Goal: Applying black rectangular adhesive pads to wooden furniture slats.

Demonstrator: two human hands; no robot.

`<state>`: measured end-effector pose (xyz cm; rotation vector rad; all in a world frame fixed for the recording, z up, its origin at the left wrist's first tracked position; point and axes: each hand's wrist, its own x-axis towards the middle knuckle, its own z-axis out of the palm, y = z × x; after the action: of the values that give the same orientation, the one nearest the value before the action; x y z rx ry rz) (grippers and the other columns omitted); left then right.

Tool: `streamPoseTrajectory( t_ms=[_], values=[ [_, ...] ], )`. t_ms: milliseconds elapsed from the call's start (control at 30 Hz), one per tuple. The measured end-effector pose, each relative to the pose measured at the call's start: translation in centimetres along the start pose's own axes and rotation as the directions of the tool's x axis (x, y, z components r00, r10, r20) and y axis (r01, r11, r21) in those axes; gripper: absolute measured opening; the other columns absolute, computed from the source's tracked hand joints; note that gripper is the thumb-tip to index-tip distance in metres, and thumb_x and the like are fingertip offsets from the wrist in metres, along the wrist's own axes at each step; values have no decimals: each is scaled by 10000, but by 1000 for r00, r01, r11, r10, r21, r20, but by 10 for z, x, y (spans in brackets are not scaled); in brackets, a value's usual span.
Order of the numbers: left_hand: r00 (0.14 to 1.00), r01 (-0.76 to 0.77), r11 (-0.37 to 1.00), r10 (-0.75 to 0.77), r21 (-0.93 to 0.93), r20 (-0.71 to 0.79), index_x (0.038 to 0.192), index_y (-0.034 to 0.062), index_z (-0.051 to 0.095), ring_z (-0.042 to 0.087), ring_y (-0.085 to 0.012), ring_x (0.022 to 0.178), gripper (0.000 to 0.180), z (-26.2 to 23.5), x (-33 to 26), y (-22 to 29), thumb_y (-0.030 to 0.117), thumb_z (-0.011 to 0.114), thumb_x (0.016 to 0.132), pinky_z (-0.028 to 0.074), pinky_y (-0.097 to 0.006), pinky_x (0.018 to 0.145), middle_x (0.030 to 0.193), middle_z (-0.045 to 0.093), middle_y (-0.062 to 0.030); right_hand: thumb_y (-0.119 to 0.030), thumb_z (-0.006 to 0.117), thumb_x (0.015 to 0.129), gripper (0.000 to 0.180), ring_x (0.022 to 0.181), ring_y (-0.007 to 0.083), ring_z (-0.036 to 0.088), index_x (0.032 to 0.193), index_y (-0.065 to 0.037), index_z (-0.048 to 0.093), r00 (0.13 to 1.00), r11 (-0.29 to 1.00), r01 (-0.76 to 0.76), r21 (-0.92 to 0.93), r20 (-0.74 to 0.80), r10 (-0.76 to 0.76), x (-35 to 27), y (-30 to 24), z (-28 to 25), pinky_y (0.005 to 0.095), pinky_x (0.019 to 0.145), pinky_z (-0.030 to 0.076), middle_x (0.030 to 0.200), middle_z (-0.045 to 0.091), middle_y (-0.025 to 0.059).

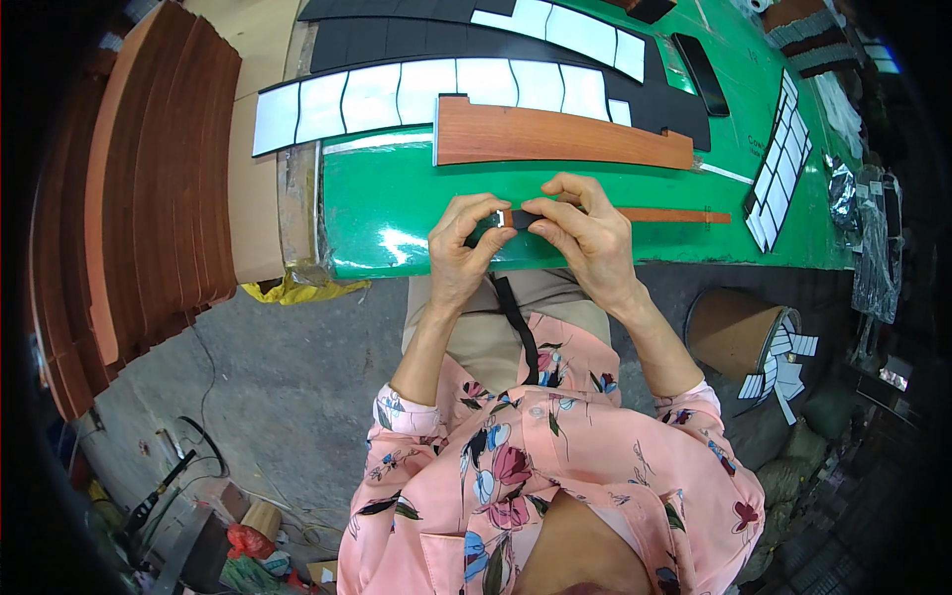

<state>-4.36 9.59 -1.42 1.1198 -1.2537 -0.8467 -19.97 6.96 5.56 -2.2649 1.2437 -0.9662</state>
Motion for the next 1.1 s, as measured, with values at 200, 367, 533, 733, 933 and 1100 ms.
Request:
streamPoseTrajectory(
  t_ms=[200,367,533,733,933,1100],
  values=[
    [999,7,1000,-7,-22,34,971,30,642,582,-181,868,244,0,0,-5,57,713,739,458,-274,747,953,619,-92,-93,733,667,236,717,172,589,896,-84,677,999,996,37,-81,10,-36,4,-3,2,292,571,499,884,591,29],
    [999,-19,1000,20,-24,36,969,28,641,580,-178,858,240,-1,1,-5,49,711,740,459,-271,739,943,619,-92,-85,733,663,228,724,170,584,885,-83,680,998,991,63,-115,7,-63,5,-4,3,289,572,499,861,597,23],
    [999,-19,999,20,-31,37,970,26,639,581,-179,857,240,0,1,-4,48,711,742,459,-270,736,942,619,-92,-86,733,664,221,722,170,581,879,-79,680,997,989,71,-127,7,-70,5,-4,3,289,574,498,853,600,24],
    [999,-30,999,31,-19,32,973,25,639,581,-181,858,249,0,-1,-6,47,716,737,460,-272,739,943,619,-93,-87,729,672,212,723,171,581,878,-77,680,997,988,83,-127,5,-83,5,-5,4,290,564,498,856,602,22],
    [998,-48,999,49,-6,26,978,24,639,583,-187,859,258,0,0,-6,38,718,733,464,-278,740,949,619,-96,-95,731,669,215,722,169,584,877,-82,678,996,985,94,-143,4,-94,6,-6,4,287,548,493,847,598,20],
    [997,-65,998,65,-11,39,976,19,635,586,-201,861,253,4,2,-3,28,708,735,465,-283,741,950,619,-101,-103,728,675,214,725,165,589,882,-87,678,998,989,67,-130,-7,-69,4,-5,3,289,542,490,849,596,14]
  ],
)
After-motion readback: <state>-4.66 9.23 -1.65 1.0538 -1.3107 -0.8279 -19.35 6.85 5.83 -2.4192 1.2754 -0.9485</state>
